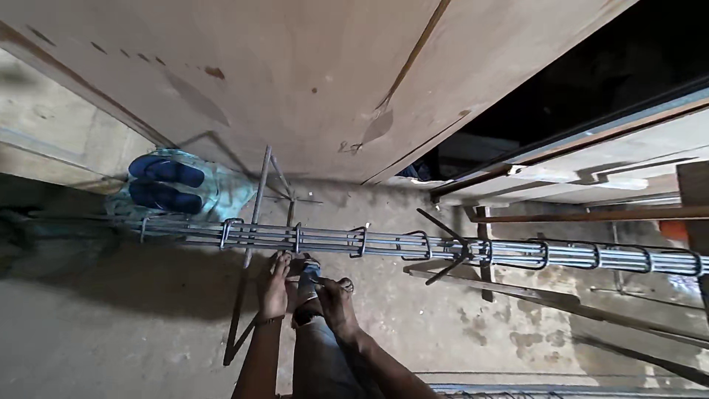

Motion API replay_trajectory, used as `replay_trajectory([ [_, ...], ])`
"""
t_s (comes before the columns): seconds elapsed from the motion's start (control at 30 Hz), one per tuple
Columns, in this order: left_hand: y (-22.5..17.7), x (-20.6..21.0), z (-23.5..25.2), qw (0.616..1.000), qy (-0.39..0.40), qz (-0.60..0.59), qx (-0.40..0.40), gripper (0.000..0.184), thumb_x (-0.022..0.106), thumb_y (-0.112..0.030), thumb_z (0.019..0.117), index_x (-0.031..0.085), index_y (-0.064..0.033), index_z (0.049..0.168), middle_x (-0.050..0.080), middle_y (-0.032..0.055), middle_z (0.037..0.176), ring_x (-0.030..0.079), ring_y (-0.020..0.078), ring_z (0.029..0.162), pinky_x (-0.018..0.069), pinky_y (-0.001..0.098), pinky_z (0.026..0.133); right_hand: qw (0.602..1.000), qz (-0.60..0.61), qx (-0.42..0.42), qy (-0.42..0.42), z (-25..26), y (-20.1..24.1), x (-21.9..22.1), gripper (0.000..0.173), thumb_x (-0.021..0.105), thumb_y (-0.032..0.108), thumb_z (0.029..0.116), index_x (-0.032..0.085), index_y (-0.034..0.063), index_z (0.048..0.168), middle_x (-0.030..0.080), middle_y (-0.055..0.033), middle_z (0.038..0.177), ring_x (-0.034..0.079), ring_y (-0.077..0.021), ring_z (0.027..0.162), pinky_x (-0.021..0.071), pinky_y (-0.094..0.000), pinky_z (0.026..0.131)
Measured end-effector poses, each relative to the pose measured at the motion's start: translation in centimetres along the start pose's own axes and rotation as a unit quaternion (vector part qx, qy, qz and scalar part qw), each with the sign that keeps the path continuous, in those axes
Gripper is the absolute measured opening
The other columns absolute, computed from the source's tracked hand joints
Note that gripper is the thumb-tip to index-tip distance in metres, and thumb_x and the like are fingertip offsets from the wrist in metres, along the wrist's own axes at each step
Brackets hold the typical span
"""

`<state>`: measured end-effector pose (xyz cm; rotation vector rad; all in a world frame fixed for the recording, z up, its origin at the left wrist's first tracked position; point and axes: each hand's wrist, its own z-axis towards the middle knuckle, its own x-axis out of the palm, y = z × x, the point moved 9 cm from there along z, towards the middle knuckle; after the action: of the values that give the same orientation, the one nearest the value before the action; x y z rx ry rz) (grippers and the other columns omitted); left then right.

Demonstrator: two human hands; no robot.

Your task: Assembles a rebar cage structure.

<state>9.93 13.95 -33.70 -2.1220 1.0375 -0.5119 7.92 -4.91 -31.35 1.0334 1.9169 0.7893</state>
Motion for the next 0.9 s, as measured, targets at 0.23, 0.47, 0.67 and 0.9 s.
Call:
replay_trajectory([
  [0.23, -1.7, 1.9, 1.6, 0.993, -0.032, -0.109, -0.041, 0.034, 0.063, -0.011, 0.1017, 0.054, 0.0037, 0.131, 0.06, 0.0175, 0.126, 0.065, 0.0219, 0.108, 0.0569, 0.0355, 0.093, 0.999, 0.0, 0.033, -0.015, -0.6, -0.8, 1.2, 0.031, 0.056, 0.027, 0.1041, 0.073, 0.0064, 0.12, 0.073, -0.0088, 0.09, 0.069, -0.0167, 0.077, 0.0576, -0.0397, 0.077],
  [0.47, -2.5, 1.4, 1.5, 0.999, -0.041, -0.023, 0.004, 0.02, 0.066, -0.011, 0.0999, 0.061, 0.0046, 0.112, 0.067, 0.0109, 0.096, 0.068, 0.0134, 0.079, 0.0603, 0.0285, 0.075, 0.999, 0.022, 0.039, 0.008, -0.3, -1.1, 1.3, 0.031, 0.052, 0.027, 0.106, 0.072, 0.0064, 0.118, 0.073, -0.0071, 0.091, 0.068, -0.0141, 0.08, 0.0575, -0.0377, 0.08],
  [0.67, -2.5, 1.2, 2.0, 0.999, -0.041, 0.01, 0.012, 0.017, 0.068, -0.012, 0.0991, 0.061, 0.0023, 0.106, 0.065, 0.0066, 0.087, 0.063, 0.0102, 0.07, 0.0576, 0.0261, 0.068, 0.978, 0.175, 0.11, 0.034, 0.7, -1.7, 4.1, 0.031, 0.047, 0.021, 0.108, 0.07, 0.0035, 0.118, 0.054, 0.0003, 0.069, 0.045, -0.0064, 0.052, 0.0422, -0.0259, 0.05],
  [0.9, -2.2, 1.3, 2.4, 0.999, -0.043, 0.027, -0.008, 0.02, 0.07, -0.016, 0.0976, 0.063, -0.0008, 0.109, 0.062, 0.0056, 0.087, 0.055, 0.0105, 0.069, 0.049, 0.0251, 0.065, 0.957, 0.24, 0.161, 0.039, 1.4, -1.8, 4.9, 0.032, 0.046, 0.025, 0.1089, 0.068, 0.0054, 0.121, 0.051, 0.0008, 0.066, 0.043, -0.0083, 0.049, 0.0408, -0.0273, 0.047],
])
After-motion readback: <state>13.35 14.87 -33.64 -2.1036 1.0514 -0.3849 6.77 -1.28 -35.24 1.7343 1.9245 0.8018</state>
